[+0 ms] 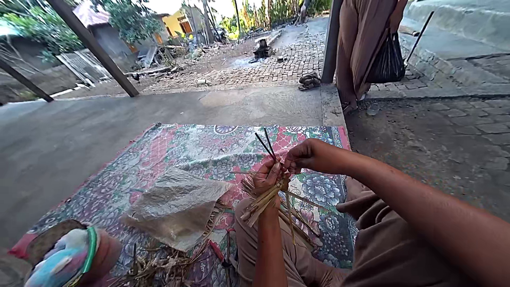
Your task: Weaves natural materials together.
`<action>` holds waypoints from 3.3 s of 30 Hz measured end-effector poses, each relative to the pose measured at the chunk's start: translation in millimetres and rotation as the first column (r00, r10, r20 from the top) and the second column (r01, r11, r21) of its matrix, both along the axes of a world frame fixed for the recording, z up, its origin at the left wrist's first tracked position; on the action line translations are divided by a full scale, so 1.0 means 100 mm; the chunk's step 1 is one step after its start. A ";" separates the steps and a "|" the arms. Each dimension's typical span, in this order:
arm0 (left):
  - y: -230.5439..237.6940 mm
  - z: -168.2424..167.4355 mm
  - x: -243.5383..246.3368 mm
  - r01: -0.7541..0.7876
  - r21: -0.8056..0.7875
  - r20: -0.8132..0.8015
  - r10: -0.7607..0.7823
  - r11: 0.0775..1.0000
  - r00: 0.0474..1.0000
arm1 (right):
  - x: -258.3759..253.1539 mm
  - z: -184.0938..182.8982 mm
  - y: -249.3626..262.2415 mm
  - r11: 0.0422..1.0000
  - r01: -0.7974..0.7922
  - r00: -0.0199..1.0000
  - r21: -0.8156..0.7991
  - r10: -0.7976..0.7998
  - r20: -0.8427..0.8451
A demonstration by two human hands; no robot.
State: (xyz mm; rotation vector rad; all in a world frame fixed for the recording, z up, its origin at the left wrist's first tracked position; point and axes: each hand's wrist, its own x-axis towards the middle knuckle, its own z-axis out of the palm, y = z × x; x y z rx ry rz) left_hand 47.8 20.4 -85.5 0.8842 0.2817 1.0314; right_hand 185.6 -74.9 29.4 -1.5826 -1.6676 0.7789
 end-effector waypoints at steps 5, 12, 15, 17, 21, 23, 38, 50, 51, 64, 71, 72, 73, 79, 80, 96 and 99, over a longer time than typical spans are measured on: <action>-0.06 0.03 0.06 -0.014 0.004 -0.002 0.014 1.000 1.000 | 0.11 -0.09 0.02 1.000 -0.008 0.999 0.028 0.007 0.037; -0.18 0.11 0.12 -0.036 0.083 0.000 0.036 0.996 0.999 | 0.18 -0.17 0.03 0.998 0.050 0.998 -0.041 -0.049 0.036; -0.18 0.12 0.12 -0.036 0.087 -0.003 0.036 0.996 0.999 | 0.17 -0.15 0.03 0.997 0.062 0.998 -0.051 -0.061 0.009; -0.18 0.12 0.12 -0.055 0.137 -0.020 0.058 0.989 0.998 | 0.17 -0.15 0.04 0.995 0.080 0.997 -0.057 -0.079 0.020; -0.22 0.09 0.15 -0.194 0.344 -0.073 0.232 0.919 0.970 | 0.15 -0.18 0.05 0.991 0.127 0.992 -0.029 -0.127 0.007; -0.22 0.07 0.15 -0.248 0.405 -0.084 0.306 0.880 0.948 | 0.11 -0.22 0.07 0.990 0.141 0.990 0.002 -0.141 -0.025; 0.36 0.02 -0.66 -0.063 0.611 -0.193 0.225 0.789 0.955 | -0.58 -0.11 0.54 0.984 0.104 0.987 0.141 -0.120 0.110; 0.69 -0.08 -0.76 0.376 0.725 -0.352 -0.159 0.577 0.922 | -0.63 -0.06 0.61 0.966 0.198 0.979 0.169 -0.186 -0.084; 0.66 -0.11 -0.75 0.383 0.710 -0.348 -0.179 0.590 0.920 | -0.62 -0.09 0.59 0.970 0.176 0.984 0.170 -0.167 -0.067; 0.14 -0.23 -0.34 0.337 0.574 -0.380 -0.121 0.746 0.917 | -0.54 -0.19 0.40 0.987 0.112 0.928 0.116 -0.146 0.343; -0.18 0.22 -0.14 0.278 0.476 -0.300 -0.142 0.834 0.943 | -0.41 0.21 0.10 0.972 0.144 0.950 0.186 -0.189 0.250; -0.21 0.23 -0.12 0.236 0.377 -0.246 -0.148 0.896 0.958 | -0.38 0.26 0.07 0.965 0.136 0.953 0.225 -0.190 0.237; -0.23 0.23 -0.09 0.191 0.254 -0.171 -0.150 0.948 0.974 | -0.35 0.29 0.05 0.955 0.140 0.950 0.263 -0.205 0.236; -0.02 0.10 0.00 0.153 -0.121 0.140 -0.136 0.981 0.981 | -0.22 0.23 -0.02 0.927 0.068 0.918 0.368 -0.202 0.340; 0.00 0.09 0.02 0.103 -0.129 0.128 -0.087 0.986 0.988 | -0.22 0.19 -0.03 0.946 -0.001 0.914 0.324 -0.131 0.385; -0.01 0.20 -0.09 -0.143 0.268 -0.114 0.179 0.953 0.977 | 0.11 0.16 0.20 0.902 0.263 0.867 0.343 -0.376 0.326; -0.07 0.23 -0.06 -0.128 0.442 -0.177 0.227 0.888 0.958 | 0.10 0.16 0.15 0.917 0.285 0.913 0.280 -0.348 0.212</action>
